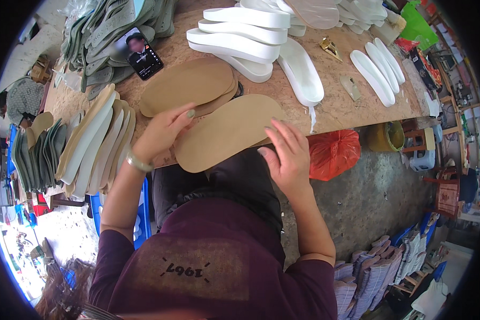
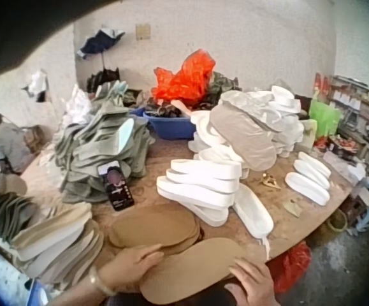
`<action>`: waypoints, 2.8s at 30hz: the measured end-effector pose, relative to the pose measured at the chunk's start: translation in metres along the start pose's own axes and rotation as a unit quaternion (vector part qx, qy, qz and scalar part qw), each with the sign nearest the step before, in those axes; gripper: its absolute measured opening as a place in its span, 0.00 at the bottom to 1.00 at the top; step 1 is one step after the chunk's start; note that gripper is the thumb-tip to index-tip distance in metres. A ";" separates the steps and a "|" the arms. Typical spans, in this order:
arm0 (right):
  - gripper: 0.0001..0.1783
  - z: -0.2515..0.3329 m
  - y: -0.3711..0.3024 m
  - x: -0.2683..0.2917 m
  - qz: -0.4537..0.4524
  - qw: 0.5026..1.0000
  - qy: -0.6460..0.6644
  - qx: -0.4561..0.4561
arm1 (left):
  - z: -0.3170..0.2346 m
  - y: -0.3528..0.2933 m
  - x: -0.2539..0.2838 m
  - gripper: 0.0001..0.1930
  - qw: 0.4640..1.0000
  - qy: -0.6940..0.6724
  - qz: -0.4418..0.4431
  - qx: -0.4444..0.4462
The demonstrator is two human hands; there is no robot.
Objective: Peeling protective layers and attaching shoe insoles to outsoles.
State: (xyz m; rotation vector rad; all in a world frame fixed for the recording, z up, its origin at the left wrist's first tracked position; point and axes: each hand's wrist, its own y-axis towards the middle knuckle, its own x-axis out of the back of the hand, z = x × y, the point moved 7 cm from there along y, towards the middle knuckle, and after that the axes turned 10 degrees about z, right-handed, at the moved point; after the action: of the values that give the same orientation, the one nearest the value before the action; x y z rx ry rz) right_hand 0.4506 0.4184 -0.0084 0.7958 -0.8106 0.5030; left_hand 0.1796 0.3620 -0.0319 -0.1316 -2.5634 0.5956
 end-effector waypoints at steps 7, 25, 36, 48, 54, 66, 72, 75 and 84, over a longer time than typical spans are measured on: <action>0.40 0.053 0.019 -0.047 0.207 0.967 0.031 0.146 | -0.051 -0.056 -0.087 0.35 0.903 0.332 -0.121 -0.246; 0.48 -0.018 0.028 -0.040 0.199 0.972 -0.106 0.069 | -0.033 -0.046 -0.097 0.40 0.884 0.392 -0.114 -0.226; 0.43 0.021 0.014 -0.050 0.190 0.978 -0.024 0.080 | -0.034 -0.046 -0.104 0.35 0.894 0.354 -0.120 -0.247; 0.43 0.003 0.022 -0.042 0.144 0.985 -0.087 0.032 | -0.024 -0.064 -0.092 0.30 0.897 0.358 -0.152 -0.211; 0.36 0.061 0.022 -0.070 0.200 0.969 0.027 0.143 | -0.011 -0.069 -0.088 0.28 0.890 0.363 -0.176 -0.213; 0.31 0.079 0.029 -0.080 0.226 0.957 0.018 0.182 | -0.010 -0.098 -0.056 0.22 0.882 0.280 -0.262 -0.273; 0.30 0.094 0.028 -0.086 0.245 0.951 0.018 0.190 | 0.035 -0.092 -0.014 0.18 0.918 0.032 -0.366 -0.151; 0.29 0.103 0.027 -0.092 0.256 0.947 0.018 0.192 | 0.037 -0.071 -0.017 0.14 0.941 0.038 -0.309 -0.132; 0.31 0.106 0.029 -0.101 0.260 0.945 0.027 0.199 | 0.063 -0.053 -0.019 0.05 0.947 -0.156 -0.265 -0.093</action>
State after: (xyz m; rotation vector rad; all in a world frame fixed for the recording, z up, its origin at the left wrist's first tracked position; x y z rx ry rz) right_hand 0.3238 0.3427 -0.0307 0.9323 -0.8797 1.1837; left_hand 0.1658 0.2862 -0.0662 0.6172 -2.7789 0.1766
